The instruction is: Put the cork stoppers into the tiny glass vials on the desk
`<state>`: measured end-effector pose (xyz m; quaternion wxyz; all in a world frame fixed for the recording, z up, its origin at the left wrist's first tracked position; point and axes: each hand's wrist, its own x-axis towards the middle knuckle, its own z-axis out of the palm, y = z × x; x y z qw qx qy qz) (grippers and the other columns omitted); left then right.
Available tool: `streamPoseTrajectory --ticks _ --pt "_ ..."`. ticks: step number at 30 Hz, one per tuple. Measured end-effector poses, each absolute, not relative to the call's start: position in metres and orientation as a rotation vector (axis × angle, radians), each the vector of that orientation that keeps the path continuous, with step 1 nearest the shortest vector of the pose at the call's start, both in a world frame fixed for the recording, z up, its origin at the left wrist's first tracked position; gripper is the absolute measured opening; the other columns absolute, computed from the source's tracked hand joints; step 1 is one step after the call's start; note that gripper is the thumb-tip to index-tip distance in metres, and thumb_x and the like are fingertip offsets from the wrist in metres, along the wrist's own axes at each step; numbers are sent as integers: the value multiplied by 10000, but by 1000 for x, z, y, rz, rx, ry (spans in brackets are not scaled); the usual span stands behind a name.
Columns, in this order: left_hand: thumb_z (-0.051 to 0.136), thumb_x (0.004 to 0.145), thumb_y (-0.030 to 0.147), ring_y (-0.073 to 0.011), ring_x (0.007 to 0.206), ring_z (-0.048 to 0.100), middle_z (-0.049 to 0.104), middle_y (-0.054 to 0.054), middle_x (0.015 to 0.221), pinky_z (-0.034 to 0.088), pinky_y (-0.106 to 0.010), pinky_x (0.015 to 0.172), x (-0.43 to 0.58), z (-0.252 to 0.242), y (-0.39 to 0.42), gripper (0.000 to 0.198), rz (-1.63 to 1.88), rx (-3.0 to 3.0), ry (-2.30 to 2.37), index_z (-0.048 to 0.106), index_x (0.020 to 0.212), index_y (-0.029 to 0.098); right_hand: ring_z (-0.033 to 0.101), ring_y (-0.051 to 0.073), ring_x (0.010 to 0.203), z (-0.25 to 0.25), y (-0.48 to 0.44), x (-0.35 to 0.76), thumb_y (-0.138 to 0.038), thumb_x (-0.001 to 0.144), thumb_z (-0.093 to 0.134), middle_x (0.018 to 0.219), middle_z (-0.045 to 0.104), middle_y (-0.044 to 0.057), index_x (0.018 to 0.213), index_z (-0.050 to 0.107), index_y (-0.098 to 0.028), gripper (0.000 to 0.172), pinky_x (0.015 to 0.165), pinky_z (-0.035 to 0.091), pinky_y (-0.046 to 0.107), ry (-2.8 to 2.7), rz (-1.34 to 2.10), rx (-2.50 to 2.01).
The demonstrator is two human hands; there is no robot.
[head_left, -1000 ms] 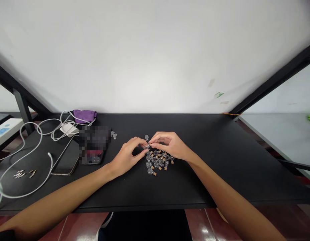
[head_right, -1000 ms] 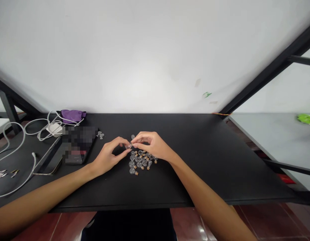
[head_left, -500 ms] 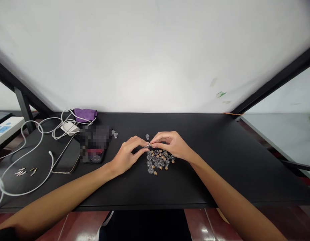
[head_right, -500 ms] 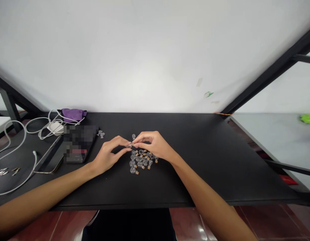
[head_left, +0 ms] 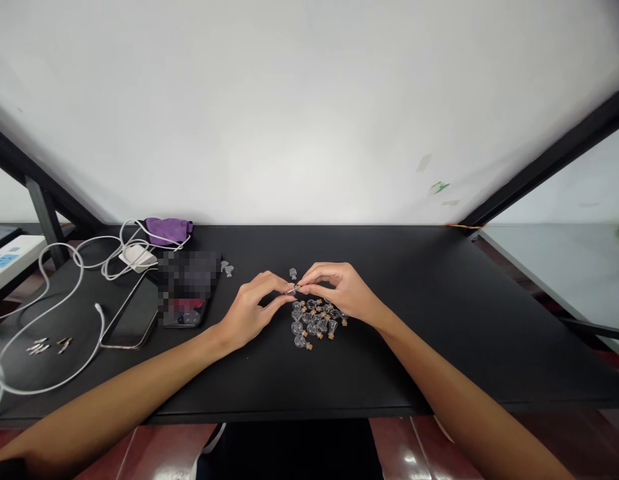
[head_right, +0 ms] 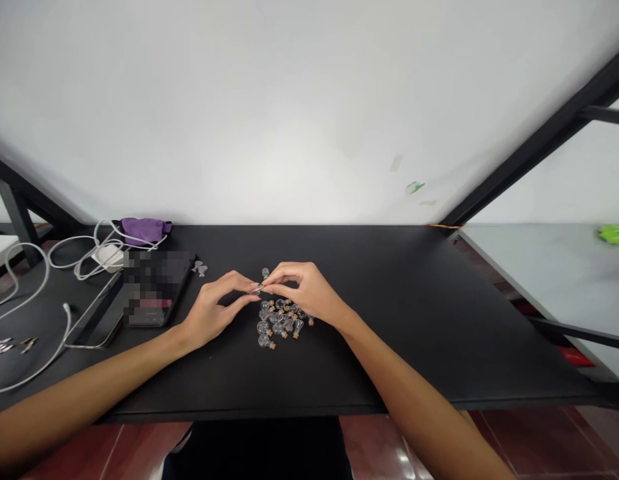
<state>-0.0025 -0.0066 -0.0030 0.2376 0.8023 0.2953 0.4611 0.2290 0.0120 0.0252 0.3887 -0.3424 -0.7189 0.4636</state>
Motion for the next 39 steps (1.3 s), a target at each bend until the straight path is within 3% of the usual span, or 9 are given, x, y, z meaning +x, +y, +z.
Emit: streamPoseTrajectory --ticks 20,26,33,39 --pt "695 963 229 -170 881 709 724 -40 919 577 -301 819 -1 -6 -5 33 1231 2142 882 697 950 198 703 195 794 17 12 227 -387 905 750 839 741 52 925 781 -173 218 776 573 336 -1802 1262 -918" --pt "689 969 284 -178 892 685 721 -34 980 557 -322 836 -2 -8 -3 149 1047 2218 1049 703 1109 235 693 208 832 27 16 237 -428 965 655 904 753 63 990 779 -196 264 783 557 344 -1893 1095 -1020" --pt "625 1002 275 -206 966 644 690 -47 1013 516 -371 926 -12 -3 6 117 805 2428 1044 705 1067 220 704 207 856 28 22 250 -395 982 622 963 755 64 996 766 -206 238 793 546 345 -1917 952 -1102" --pt "584 1018 282 -195 942 656 664 -55 998 534 -310 858 -27 14 14 163 626 2522 820 710 1109 231 687 204 843 30 23 253 -413 981 613 956 749 63 960 763 -209 255 777 539 342 -1931 917 -1110"
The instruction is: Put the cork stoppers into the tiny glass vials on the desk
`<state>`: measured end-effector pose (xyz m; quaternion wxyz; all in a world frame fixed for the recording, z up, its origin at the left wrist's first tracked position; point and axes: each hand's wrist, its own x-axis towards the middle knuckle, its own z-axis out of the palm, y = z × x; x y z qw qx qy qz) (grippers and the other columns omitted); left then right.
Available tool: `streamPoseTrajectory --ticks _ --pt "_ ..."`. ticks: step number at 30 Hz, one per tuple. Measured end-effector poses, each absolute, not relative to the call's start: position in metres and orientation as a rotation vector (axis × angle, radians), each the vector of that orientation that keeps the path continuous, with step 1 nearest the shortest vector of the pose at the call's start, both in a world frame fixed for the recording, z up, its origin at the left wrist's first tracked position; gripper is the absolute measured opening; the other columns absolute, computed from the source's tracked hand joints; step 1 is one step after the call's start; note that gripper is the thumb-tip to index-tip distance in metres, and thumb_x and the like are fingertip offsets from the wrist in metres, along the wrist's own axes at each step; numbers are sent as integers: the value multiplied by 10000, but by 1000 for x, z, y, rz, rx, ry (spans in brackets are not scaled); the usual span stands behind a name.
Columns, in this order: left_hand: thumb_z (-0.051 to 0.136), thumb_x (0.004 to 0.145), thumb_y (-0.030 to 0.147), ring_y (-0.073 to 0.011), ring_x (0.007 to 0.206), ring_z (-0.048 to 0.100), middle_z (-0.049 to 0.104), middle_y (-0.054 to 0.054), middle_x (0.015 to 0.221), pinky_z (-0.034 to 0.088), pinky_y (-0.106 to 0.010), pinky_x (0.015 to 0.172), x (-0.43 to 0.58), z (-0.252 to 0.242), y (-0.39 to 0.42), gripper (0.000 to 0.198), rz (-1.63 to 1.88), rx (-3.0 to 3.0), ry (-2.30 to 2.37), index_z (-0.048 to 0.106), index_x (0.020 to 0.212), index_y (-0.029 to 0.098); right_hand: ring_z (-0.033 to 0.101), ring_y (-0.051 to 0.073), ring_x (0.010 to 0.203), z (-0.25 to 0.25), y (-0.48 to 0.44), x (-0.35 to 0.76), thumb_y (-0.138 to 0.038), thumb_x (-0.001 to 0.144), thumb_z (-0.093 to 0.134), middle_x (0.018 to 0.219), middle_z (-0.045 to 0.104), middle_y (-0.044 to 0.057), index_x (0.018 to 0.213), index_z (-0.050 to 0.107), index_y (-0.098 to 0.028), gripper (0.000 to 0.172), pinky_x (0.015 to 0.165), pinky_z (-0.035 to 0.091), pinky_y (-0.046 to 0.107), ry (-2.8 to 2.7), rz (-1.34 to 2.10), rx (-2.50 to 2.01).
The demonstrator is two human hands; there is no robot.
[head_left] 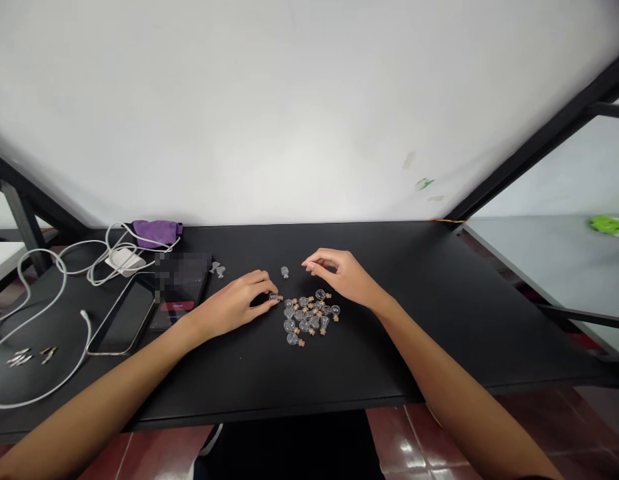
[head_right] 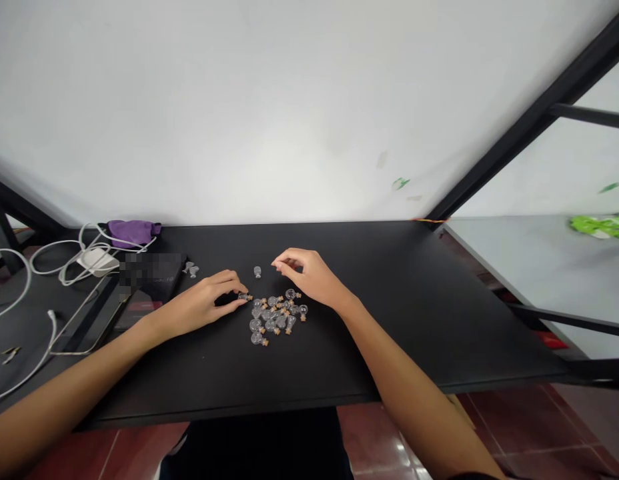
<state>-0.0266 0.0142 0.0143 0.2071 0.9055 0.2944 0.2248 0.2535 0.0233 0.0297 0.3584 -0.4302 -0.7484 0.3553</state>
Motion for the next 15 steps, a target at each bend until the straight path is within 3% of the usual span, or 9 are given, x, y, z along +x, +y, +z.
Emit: streamPoseTrajectory --ticks 6,15 --pt "646 987 296 -164 817 671 671 -56 979 532 -255 726 -37 23 22 192 498 2423 726 752 1138 244 677 198 829 29 25 255 -416 977 614 936 740 61 946 759 -206 257 757 531 332 -1920 923 -1102" --pt "636 982 220 -161 885 681 705 -55 1001 556 -282 812 -32 27 21 275 416 2310 691 736 1234 267 671 190 830 29 28 258 -406 972 620 933 726 58 950 749 -198 245 772 535 336 -1867 948 -1077"
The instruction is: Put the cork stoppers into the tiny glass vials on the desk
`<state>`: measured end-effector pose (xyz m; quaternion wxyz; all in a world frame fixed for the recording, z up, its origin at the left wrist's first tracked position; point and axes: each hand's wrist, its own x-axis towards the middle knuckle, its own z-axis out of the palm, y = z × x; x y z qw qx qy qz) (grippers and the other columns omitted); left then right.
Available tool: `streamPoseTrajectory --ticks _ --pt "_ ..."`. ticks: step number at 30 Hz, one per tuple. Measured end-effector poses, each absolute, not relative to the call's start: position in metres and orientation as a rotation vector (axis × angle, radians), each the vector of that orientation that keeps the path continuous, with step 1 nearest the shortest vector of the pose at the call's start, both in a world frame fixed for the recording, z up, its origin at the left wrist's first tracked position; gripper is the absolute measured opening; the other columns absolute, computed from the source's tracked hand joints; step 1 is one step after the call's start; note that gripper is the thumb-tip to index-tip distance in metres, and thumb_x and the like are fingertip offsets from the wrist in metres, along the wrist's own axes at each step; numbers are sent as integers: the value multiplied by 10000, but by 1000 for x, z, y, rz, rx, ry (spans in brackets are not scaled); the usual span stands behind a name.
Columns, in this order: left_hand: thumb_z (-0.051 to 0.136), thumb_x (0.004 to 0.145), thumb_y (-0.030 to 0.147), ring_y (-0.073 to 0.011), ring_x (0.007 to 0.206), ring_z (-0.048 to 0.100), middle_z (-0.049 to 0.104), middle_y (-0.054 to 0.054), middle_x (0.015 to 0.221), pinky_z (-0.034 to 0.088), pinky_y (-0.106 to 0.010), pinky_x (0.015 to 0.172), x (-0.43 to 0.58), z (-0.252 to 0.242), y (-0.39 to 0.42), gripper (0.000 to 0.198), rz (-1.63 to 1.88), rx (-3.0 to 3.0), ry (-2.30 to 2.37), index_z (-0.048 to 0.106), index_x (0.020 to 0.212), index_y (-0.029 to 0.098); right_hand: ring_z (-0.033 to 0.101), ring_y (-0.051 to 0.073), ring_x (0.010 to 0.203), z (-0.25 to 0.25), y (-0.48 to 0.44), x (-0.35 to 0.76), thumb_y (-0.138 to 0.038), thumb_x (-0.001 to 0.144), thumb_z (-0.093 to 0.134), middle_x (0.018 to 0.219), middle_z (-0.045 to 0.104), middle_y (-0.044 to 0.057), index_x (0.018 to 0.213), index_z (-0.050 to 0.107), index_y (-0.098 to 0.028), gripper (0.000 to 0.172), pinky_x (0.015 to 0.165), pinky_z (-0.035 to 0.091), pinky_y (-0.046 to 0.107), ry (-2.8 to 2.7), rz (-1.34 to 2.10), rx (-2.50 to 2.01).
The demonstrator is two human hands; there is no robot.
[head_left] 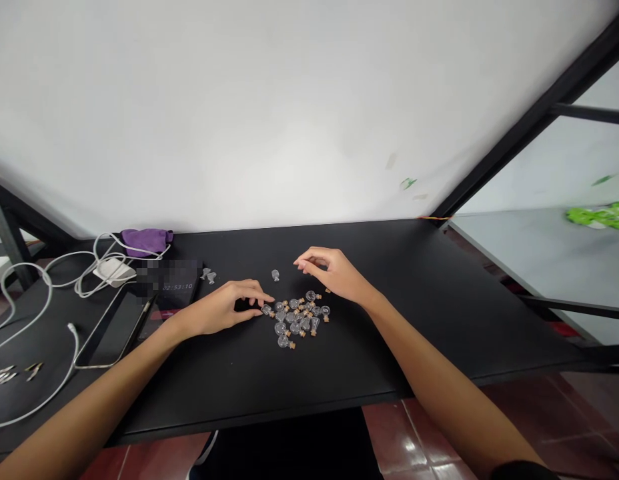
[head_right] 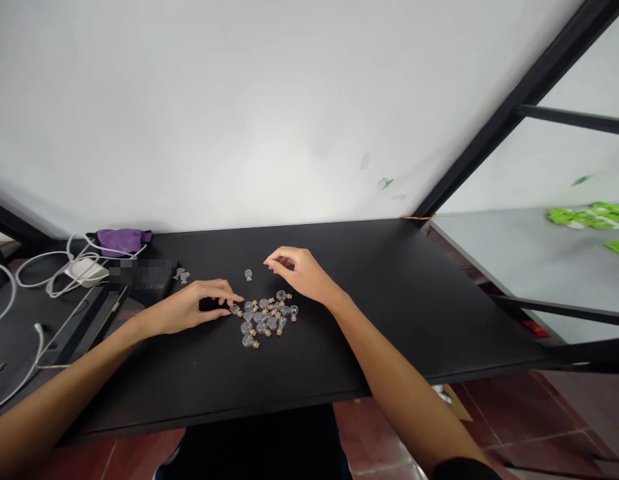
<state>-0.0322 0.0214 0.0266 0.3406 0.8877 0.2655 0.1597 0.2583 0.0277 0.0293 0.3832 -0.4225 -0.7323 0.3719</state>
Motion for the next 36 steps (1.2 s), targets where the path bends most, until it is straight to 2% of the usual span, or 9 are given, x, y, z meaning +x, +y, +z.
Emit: streamPoseTrajectory --ticks 6,10,13,16,18,21,27,33,36 --pt "589 979 184 -135 805 642 715 -37 957 519 -253 737 -27 18 24 244 550 2294 761 728 1174 228 673 190 847 25 32 263 -380 981 613 946 727 59 984 743 -196 225 782 529 331 -1841 961 -1068" --pt "550 967 159 -129 794 615 684 -52 1044 526 -259 725 -21 5 31 251 784 2335 967 703 1158 213 653 180 815 23 36 266 -362 988 594 950 725 59 968 739 -192 225 767 516 324 -1867 880 -1079" --pt "487 1011 161 -188 1104 629 617 -85 1313 553 -329 896 -14 0 39 373 790 2444 1034 632 1338 268 600 161 748 20 39 266 -346 984 588 928 709 54 921 741 -193 225 720 487 312 -1943 749 -1122" --pt "443 1041 156 -241 1335 532 545 -73 1478 429 -489 1149 -8 -3 46 435 689 2625 994 577 1425 307 573 152 724 18 42 270 -352 982 582 909 680 51 923 740 -191 233 707 472 306 -1995 695 -1147" --pt "446 1052 178 -243 1283 568 605 -70 1420 442 -493 1137 -4 -4 50 376 661 2670 945 627 1363 287 574 154 726 18 44 278 -362 977 580 882 670 45 927 736 -189 238 698 466 302 -2012 718 -1168" --pt "515 1041 223 -230 1118 633 707 -70 1206 524 -424 1009 2 -6 51 256 718 2609 948 685 1232 242 574 157 687 23 45 298 -383 949 605 764 665 23 897 726 -185 237 648 452 290 -2085 905 -1246" --pt "635 977 240 -185 931 647 701 -38 997 536 -328 857 10 -11 46 146 843 2441 1056 704 1104 223 628 183 691 30 47 326 -456 761 811 738 736 49 887 768 -173 312 635 478 286 -2256 1306 -1281" --pt "664 945 198 -145 819 628 685 -8 930 501 -262 747 17 -9 37 153 916 2353 1090 695 1090 237 648 195 674 29 45 318 -411 748 815 701 745 61 811 787 -164 256 620 484 292 -2251 1303 -1299" --pt "668 942 187 -140 817 616 677 -6 921 493 -254 747 17 -6 34 155 983 2324 1073 689 1088 235 655 186 698 33 42 310 -379 788 787 743 751 55 848 781 -168 220 681 517 304 -2154 1248 -1189"
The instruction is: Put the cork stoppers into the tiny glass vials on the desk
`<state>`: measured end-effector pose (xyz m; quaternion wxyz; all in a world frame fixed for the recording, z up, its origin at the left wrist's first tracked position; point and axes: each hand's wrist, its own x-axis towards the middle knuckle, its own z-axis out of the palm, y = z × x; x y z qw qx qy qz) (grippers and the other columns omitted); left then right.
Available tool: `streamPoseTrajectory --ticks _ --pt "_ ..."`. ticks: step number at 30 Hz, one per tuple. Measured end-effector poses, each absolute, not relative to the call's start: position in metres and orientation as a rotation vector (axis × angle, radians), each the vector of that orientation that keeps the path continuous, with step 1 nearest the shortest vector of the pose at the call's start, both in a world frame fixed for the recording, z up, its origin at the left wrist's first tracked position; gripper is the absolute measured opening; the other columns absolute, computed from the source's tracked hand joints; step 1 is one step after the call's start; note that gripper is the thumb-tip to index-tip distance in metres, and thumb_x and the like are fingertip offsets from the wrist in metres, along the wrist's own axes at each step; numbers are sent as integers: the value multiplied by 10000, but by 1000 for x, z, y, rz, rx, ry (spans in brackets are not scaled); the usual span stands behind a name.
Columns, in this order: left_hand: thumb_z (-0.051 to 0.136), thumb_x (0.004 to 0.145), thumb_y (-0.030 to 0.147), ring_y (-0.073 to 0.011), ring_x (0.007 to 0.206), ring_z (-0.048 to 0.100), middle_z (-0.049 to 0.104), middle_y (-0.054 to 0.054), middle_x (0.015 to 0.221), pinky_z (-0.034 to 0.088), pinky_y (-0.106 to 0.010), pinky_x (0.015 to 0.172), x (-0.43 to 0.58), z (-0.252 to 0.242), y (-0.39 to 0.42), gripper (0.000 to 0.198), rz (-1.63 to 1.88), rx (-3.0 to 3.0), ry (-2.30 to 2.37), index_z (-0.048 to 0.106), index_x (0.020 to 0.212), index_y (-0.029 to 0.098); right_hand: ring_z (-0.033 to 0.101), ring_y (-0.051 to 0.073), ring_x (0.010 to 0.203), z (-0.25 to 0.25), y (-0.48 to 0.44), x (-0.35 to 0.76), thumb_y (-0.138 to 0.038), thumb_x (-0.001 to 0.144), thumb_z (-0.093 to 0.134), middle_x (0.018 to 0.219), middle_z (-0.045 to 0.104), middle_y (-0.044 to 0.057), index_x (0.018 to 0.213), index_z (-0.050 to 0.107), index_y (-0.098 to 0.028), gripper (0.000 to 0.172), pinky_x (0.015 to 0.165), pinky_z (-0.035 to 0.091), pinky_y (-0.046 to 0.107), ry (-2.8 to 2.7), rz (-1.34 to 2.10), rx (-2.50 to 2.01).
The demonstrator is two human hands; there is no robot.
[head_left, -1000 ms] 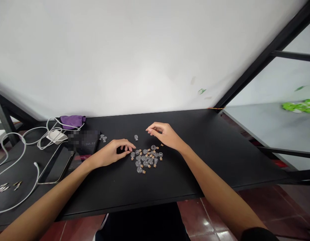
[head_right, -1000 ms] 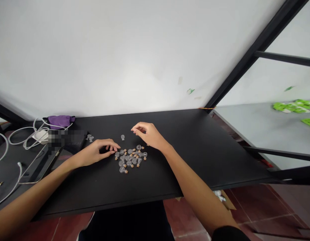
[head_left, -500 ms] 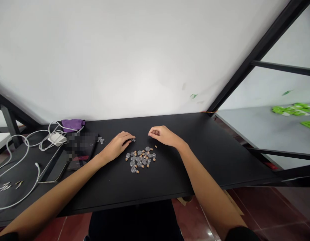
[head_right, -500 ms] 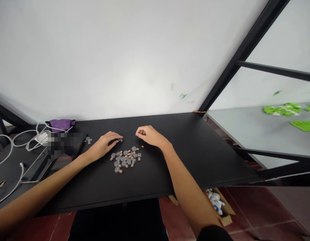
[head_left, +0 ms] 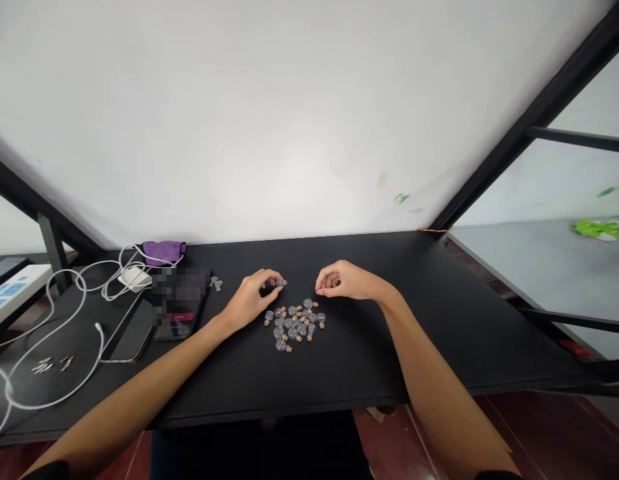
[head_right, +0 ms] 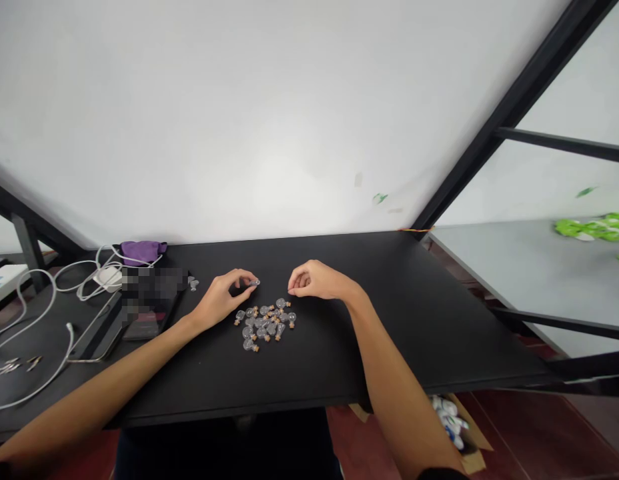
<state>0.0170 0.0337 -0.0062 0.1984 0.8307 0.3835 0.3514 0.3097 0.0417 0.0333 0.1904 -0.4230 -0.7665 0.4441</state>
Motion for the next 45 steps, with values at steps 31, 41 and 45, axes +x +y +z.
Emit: streamPoseTrajectory --ticks 31,41,45 --pt "607 1021 325 -187 932 649 709 -46 981 520 -334 876 11 -8 29 145 1006 2390 821 669 1095 216 673 190 822 17 39 254 -469 809 825 858 720 40 913 783 -175 315 826 529 342 -1783 1546 -915" --pt "606 1021 276 -191 959 649 725 -67 1005 522 -344 902 13 -5 29 111 1029 2381 718 678 1045 196 689 178 794 12 40 252 -495 848 795 809 737 35 982 700 -168 366 818 526 346 -1772 1613 -889" --pt "553 1041 241 -200 992 642 711 -83 1030 533 -347 902 13 -5 30 133 1008 2347 698 678 1049 197 700 187 781 7 41 251 -534 844 785 807 749 43 972 698 -173 393 808 535 357 -1779 1625 -891"
